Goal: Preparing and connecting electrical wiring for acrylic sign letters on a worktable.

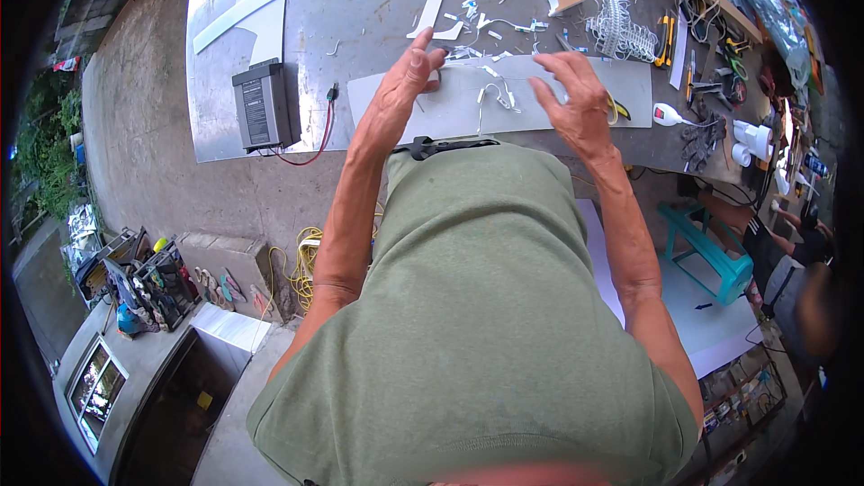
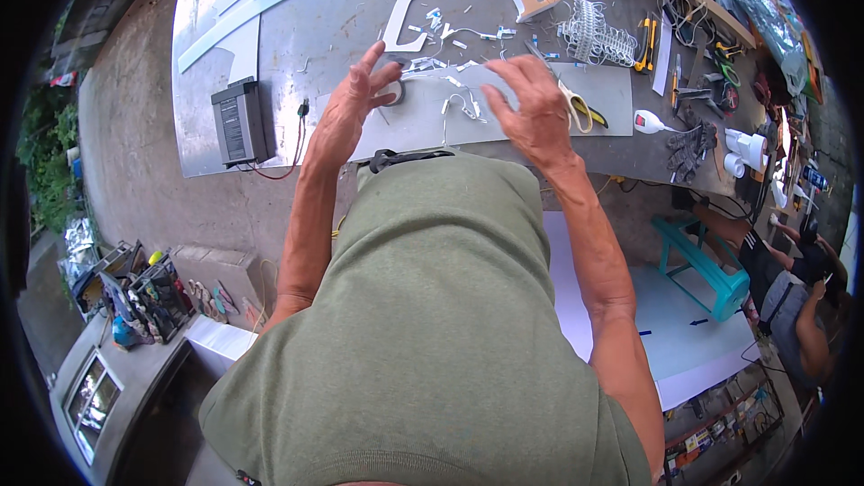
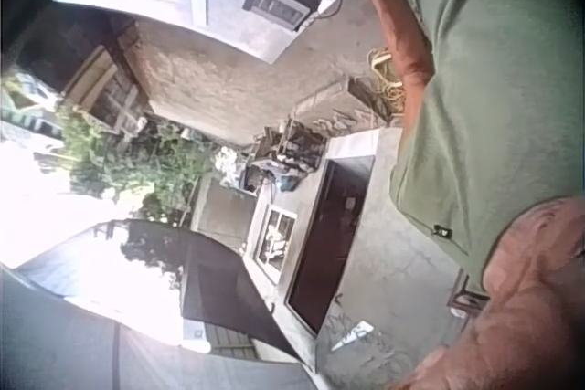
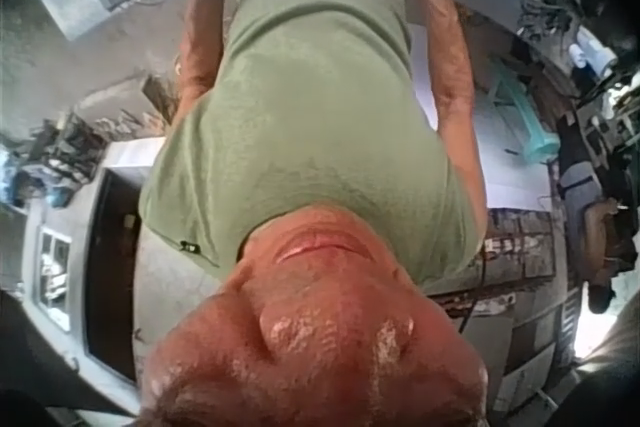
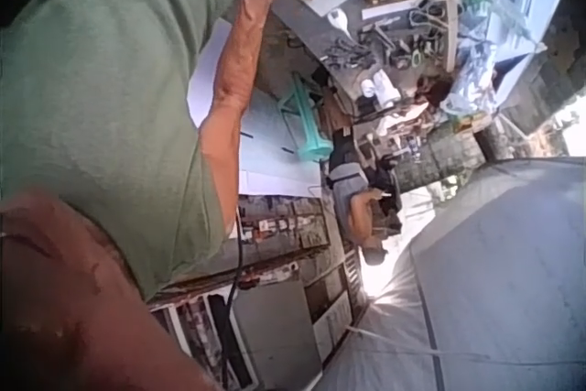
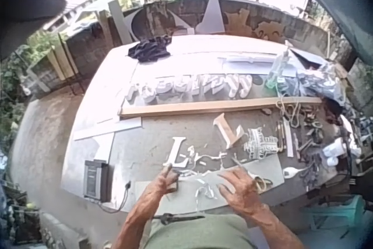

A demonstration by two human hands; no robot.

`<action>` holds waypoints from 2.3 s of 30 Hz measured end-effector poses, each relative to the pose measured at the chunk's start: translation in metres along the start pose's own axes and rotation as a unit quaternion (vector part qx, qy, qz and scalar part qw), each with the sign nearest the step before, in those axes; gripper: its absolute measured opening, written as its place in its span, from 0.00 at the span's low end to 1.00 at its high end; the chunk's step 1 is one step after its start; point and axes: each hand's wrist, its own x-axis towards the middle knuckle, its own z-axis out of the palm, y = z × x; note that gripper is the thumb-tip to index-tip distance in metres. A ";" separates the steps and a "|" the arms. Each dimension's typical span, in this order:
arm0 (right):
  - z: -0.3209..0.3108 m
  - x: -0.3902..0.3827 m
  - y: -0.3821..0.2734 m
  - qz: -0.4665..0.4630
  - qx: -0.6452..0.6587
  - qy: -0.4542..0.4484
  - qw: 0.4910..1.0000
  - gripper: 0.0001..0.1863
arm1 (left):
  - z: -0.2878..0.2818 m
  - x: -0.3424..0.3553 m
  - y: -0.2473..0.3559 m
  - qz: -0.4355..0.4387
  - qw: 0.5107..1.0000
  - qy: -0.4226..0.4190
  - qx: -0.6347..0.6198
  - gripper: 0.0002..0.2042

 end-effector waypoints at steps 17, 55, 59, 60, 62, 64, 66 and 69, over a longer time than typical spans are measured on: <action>0.038 0.027 -0.020 -0.211 -0.158 -0.047 0.963 0.05 | 0.032 -0.008 0.017 0.052 0.982 -0.049 0.174 0.41; 0.059 0.010 0.057 0.009 0.151 -0.262 0.953 0.04 | 0.004 0.065 -0.060 0.057 0.975 -0.066 0.205 0.13; 0.056 0.019 0.061 0.027 0.148 -0.267 0.952 0.04 | 0.009 0.068 -0.056 -0.017 0.980 -0.087 0.180 0.13; 0.058 0.020 0.062 0.037 0.152 -0.270 0.950 0.04 | 0.009 0.070 -0.058 -0.017 0.982 -0.073 0.172 0.13; 0.061 0.017 0.059 0.030 0.149 -0.226 0.962 0.05 | 0.009 0.074 -0.062 -0.016 0.985 -0.061 0.161 0.14; 0.062 0.011 0.053 0.022 0.147 -0.185 0.971 0.05 | 0.010 0.072 -0.062 -0.018 0.988 -0.045 0.148 0.14; 0.060 0.001 0.042 0.229 0.207 -0.153 0.939 0.07 | 0.010 0.070 -0.063 -0.042 0.990 -0.023 0.129 0.13; 0.066 -0.015 0.030 0.411 0.433 -0.133 0.791 0.10 | 0.009 0.070 -0.068 -0.060 0.992 0.004 0.115 0.12</action>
